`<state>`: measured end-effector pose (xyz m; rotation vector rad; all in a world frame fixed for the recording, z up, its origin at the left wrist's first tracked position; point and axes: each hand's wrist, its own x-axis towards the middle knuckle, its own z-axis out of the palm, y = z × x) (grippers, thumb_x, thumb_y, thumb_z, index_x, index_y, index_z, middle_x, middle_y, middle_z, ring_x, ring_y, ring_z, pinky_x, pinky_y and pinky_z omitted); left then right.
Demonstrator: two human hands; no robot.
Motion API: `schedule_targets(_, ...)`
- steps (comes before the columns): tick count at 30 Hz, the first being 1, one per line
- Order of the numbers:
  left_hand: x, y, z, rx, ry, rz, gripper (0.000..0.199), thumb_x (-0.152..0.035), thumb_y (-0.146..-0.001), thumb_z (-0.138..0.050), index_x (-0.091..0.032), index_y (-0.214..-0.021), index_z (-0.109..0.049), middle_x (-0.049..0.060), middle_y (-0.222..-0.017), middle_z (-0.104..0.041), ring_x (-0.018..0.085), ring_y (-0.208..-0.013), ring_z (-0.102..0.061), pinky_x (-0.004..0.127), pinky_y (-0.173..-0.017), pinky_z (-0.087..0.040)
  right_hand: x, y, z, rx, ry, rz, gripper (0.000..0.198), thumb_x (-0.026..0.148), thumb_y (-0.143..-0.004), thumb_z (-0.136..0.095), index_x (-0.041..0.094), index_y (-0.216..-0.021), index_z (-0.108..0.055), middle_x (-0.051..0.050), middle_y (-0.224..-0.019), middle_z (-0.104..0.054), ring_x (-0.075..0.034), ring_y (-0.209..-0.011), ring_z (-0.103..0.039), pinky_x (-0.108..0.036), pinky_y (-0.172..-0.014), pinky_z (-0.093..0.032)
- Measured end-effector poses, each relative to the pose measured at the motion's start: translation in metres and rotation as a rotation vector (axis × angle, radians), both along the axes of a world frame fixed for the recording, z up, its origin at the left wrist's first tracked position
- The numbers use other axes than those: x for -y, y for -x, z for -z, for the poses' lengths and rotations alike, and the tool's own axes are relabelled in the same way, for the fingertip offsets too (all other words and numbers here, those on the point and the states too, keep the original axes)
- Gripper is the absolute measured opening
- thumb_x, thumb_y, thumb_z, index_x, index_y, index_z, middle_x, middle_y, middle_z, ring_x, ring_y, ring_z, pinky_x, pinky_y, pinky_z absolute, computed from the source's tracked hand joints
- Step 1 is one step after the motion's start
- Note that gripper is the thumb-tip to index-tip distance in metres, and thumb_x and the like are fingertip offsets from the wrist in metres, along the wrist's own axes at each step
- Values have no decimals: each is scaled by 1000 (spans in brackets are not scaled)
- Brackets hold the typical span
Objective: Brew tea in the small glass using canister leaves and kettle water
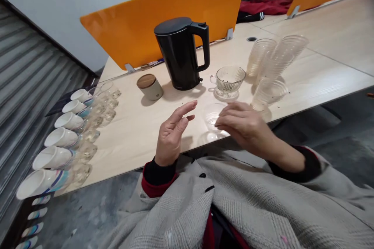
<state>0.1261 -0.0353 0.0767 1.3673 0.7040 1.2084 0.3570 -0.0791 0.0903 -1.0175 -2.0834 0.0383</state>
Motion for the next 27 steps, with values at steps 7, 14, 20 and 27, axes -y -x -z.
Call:
schedule_targets(7, 3, 1, -2, -329, -345, -182, 9, -26, -92, -79, -30, -87, -84, 5, -111, -81, 32, -128, -63, 57, -121, -41, -16, 37, 30, 24, 136, -119, 23, 26, -107, -58, 23, -93, -77, -5, -88, -77, -22, -91, -66, -42, -96, -50)
schedule_targets(14, -7, 7, 8, -537, -345, -144, 14, -23, -83, -84, -25, -72, -76, 7, -124, -76, 33, -122, -61, 57, -116, -43, -10, 39, 32, 92, 124, -117, 25, 23, -106, -58, 22, -88, -75, -5, -83, -74, -21, -88, -63, -41, -92, -49)
schedule_targets(20, -9, 20, 9, -563, -312, -3, 11, -25, -86, -81, -32, -94, -85, 3, -153, -64, 37, -144, -50, 64, -124, -32, -6, 42, 36, 88, 131, -157, 26, 25, -107, -58, 24, -88, -75, -4, -86, -76, -21, -91, -64, -42, -95, -48)
schedule_targets(27, -4, 24, 17, -528, -296, -49, 15, -15, -83, -79, -26, -73, -80, 4, -148, -69, 35, -147, -49, 63, -127, -30, -1, 46, 37, 97, 140, -173, 25, 25, -107, -57, 23, -90, -75, -4, -84, -75, -21, -90, -65, -43, -98, -48)
